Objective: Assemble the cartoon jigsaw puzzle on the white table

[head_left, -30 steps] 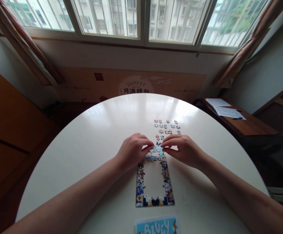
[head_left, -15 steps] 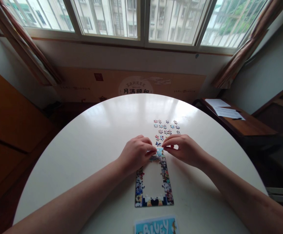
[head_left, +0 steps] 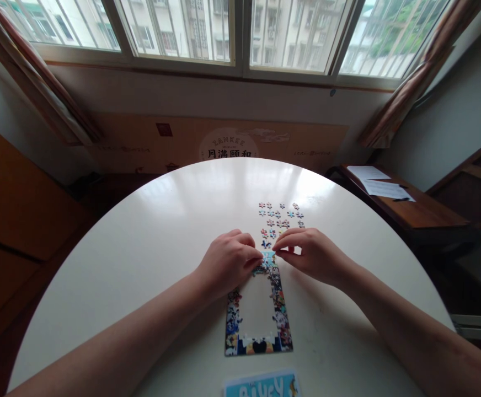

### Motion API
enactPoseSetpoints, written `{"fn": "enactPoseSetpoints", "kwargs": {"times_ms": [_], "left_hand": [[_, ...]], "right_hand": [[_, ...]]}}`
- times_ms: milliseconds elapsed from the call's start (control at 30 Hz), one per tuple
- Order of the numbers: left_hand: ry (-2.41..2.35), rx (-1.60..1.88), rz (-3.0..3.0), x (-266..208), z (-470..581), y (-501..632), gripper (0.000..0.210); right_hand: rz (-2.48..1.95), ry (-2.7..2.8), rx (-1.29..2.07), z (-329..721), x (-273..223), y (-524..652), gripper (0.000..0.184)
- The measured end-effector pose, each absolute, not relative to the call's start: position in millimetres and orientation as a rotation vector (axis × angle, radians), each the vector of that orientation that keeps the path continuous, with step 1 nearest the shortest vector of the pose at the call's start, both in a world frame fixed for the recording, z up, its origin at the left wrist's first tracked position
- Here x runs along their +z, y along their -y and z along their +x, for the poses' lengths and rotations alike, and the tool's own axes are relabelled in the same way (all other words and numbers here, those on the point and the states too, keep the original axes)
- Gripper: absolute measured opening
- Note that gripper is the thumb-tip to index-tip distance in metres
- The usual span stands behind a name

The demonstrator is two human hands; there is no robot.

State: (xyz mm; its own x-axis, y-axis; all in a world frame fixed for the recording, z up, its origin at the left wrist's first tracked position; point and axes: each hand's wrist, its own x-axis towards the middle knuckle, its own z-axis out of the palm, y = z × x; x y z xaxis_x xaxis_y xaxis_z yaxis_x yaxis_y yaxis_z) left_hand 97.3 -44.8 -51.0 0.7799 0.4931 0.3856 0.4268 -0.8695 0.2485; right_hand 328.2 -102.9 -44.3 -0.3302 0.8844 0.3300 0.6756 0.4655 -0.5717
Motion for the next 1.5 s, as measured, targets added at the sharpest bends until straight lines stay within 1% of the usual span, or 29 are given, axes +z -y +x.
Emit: {"fn": "enactPoseSetpoints", "kwargs": {"times_ms": [400, 867, 1100, 1367, 1500], "left_hand": [[-0.744, 0.652, 2.822, -51, 98, 44, 0.013], [-0.731, 0.684, 2.778, -49, 98, 44, 0.010], [-0.737, 0.735, 2.765, -50, 90, 38, 0.016], [-0.663, 0.608, 2.776, -49, 85, 40, 0.023], [-0.663, 0.581, 2.765, -47, 85, 40, 0.023]], "right_hand": [[-1.328, 2.143, 0.461, 327, -39, 105, 0.018], [-1.329, 2.307, 0.428, 321, -40, 106, 0.017], [-1.326, 2.318, 0.408, 322, -40, 106, 0.019], [-1.315, 2.360, 0.423, 321, -42, 106, 0.021], [-1.325, 2.367, 0.388, 321, -44, 106, 0.021]]}}
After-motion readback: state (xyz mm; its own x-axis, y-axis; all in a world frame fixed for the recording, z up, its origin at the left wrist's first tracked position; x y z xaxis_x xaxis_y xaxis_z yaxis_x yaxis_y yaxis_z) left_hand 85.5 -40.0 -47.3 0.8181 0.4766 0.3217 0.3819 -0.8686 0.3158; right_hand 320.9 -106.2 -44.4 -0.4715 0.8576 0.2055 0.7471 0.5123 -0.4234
